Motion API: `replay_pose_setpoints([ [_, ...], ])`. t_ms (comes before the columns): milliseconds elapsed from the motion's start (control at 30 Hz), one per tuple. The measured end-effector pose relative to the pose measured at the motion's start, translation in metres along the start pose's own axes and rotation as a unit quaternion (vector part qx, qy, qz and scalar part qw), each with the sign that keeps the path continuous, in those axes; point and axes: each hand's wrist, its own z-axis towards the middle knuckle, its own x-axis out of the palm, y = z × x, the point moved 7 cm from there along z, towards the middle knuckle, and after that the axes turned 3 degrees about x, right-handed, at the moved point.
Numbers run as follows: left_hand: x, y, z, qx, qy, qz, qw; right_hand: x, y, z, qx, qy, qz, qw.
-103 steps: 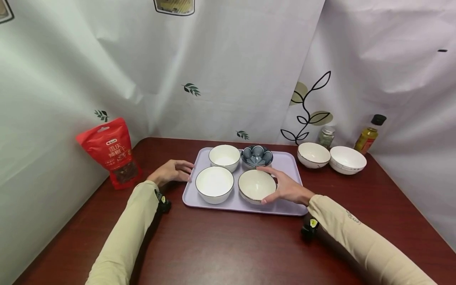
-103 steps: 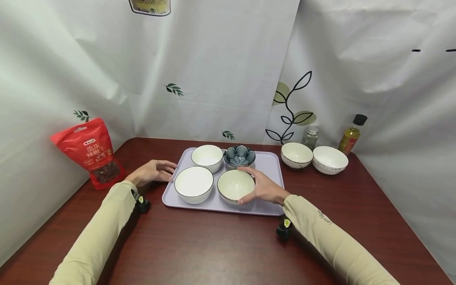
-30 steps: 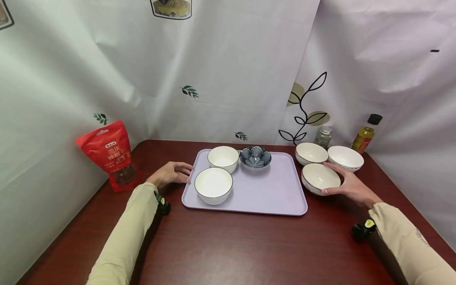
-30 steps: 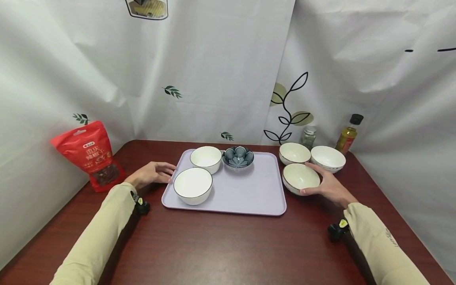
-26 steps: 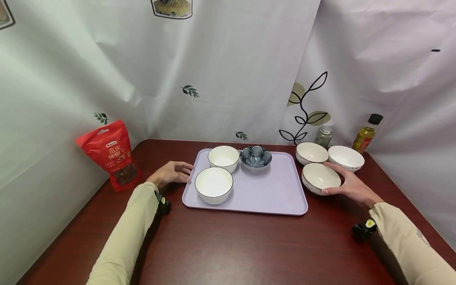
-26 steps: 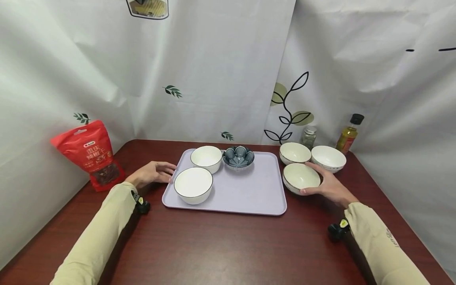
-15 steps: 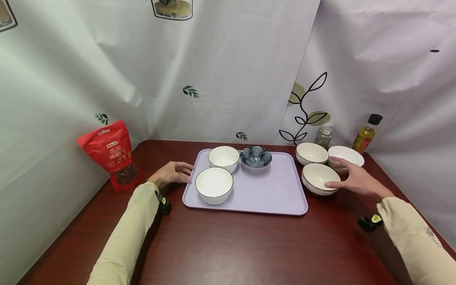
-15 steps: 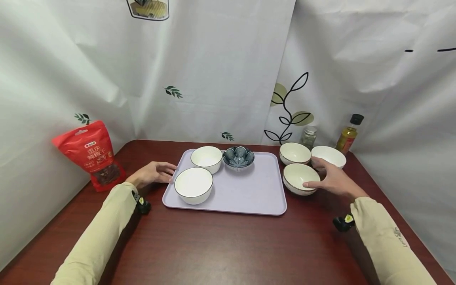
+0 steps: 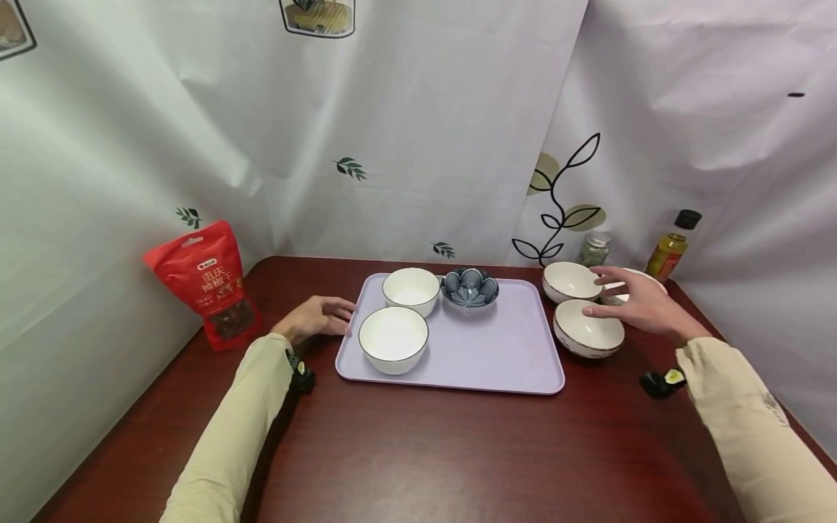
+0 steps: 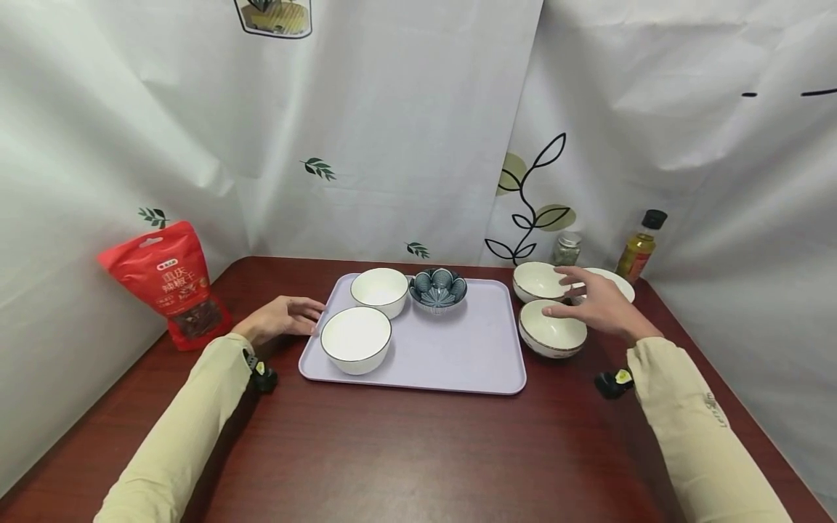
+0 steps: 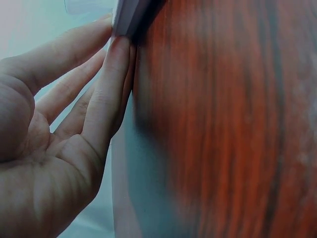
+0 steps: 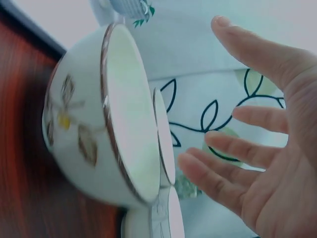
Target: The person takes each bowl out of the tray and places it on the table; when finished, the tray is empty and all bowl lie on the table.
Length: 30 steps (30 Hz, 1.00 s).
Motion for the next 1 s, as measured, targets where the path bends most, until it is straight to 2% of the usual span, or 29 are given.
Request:
replay_pose_setpoints([
  [133,0.000,0.000,-0.001,0.004,-0.003,0.003,1.0000,0.009,0.012,0.008,-0.019,0.013,0.045,0.9987],
  [367,0.001,0.002,-0.001,0.008,-0.001,0.005,1.0000,0.035,0.033,0.022,-0.034,0.043,0.140,0.9886],
  [667,-0.001,-0.001,-0.001,0.004,-0.004,0.018,0.9998,0.070,0.067,0.049,-0.037,0.055,0.190,0.9794],
  [800,-0.002,0.000,-0.002,0.004,-0.005,0.020,0.9998,0.090,0.078,0.061,-0.023,0.053,0.209,0.9762],
  [1000,0.000,0.000,0.000,0.015,-0.003,0.013,0.9998,0.118,0.079,0.077,0.025,0.021,0.216,0.9758],
])
